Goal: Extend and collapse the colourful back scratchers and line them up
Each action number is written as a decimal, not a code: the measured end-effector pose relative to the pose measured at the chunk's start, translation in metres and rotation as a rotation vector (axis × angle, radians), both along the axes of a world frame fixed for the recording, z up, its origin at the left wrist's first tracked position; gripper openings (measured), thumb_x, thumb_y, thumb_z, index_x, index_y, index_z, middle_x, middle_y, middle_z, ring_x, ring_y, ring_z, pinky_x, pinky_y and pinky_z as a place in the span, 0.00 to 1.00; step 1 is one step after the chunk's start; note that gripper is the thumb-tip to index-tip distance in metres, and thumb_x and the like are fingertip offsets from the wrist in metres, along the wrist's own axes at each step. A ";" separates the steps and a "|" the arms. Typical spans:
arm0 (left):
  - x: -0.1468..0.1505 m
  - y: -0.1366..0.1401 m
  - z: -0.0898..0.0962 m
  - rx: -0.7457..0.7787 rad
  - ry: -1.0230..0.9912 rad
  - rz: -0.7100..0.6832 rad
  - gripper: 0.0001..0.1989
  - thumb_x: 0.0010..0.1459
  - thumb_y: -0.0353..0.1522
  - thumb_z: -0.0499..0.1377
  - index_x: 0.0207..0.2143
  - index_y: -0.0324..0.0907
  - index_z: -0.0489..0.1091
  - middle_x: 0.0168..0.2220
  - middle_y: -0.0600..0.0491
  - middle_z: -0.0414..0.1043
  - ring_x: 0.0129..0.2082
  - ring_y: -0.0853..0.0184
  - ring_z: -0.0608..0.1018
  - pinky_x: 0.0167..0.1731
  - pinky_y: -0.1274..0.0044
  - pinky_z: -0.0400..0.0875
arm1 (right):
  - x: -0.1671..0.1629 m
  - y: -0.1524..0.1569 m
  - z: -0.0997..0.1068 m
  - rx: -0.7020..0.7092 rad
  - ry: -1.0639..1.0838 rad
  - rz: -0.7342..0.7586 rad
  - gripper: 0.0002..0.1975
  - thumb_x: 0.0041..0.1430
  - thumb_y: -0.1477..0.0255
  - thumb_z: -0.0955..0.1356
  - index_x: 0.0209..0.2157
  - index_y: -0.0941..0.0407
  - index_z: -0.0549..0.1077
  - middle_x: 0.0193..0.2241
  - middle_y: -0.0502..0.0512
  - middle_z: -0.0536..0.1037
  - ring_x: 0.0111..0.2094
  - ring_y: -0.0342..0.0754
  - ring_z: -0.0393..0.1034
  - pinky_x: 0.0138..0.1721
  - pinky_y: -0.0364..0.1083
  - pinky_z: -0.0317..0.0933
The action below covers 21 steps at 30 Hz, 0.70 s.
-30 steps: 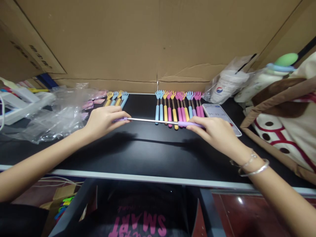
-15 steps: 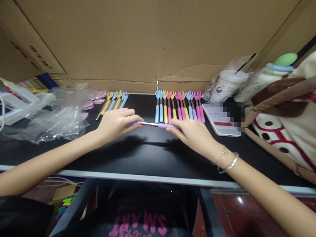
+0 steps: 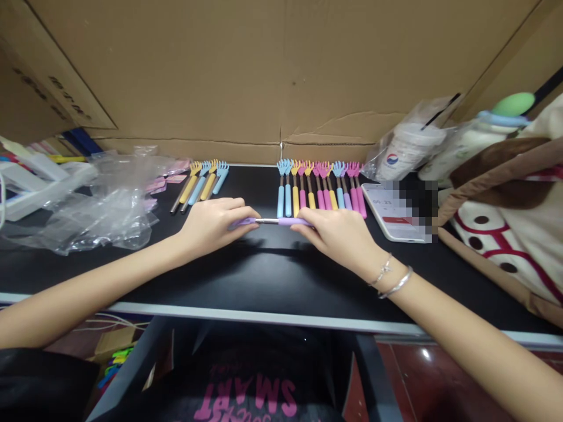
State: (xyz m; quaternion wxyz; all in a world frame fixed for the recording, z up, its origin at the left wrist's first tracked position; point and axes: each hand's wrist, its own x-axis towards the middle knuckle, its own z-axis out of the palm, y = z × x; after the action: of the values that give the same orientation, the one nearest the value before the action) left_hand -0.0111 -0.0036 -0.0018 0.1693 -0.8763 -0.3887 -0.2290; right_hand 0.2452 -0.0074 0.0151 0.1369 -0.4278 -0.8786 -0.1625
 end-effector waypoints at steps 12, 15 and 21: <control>0.006 -0.004 0.006 0.090 0.091 -0.047 0.14 0.65 0.38 0.48 0.37 0.44 0.71 0.29 0.53 0.70 0.34 0.66 0.69 0.28 0.75 0.57 | -0.020 0.001 -0.010 0.140 -0.160 0.092 0.16 0.65 0.63 0.56 0.42 0.52 0.72 0.30 0.50 0.78 0.21 0.40 0.64 0.22 0.43 0.35; 0.007 -0.003 0.005 0.094 0.128 -0.061 0.13 0.65 0.37 0.48 0.36 0.42 0.71 0.31 0.53 0.71 0.35 0.66 0.69 0.31 0.74 0.58 | -0.024 0.004 -0.012 0.148 -0.176 0.089 0.16 0.64 0.65 0.56 0.40 0.53 0.72 0.28 0.50 0.78 0.20 0.39 0.63 0.22 0.43 0.35; 0.008 -0.002 0.001 0.081 0.172 -0.074 0.14 0.65 0.38 0.48 0.36 0.42 0.70 0.30 0.54 0.72 0.33 0.67 0.70 0.30 0.74 0.57 | -0.027 0.009 -0.016 0.135 -0.166 0.114 0.16 0.64 0.65 0.56 0.35 0.55 0.72 0.24 0.50 0.76 0.18 0.38 0.60 0.22 0.43 0.34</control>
State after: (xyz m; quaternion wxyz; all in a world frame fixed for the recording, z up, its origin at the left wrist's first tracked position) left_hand -0.0031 -0.0057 -0.0006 0.2289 -0.8988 -0.3306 -0.1744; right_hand 0.2185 0.0018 -0.0009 0.1011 -0.3519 -0.8968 -0.2482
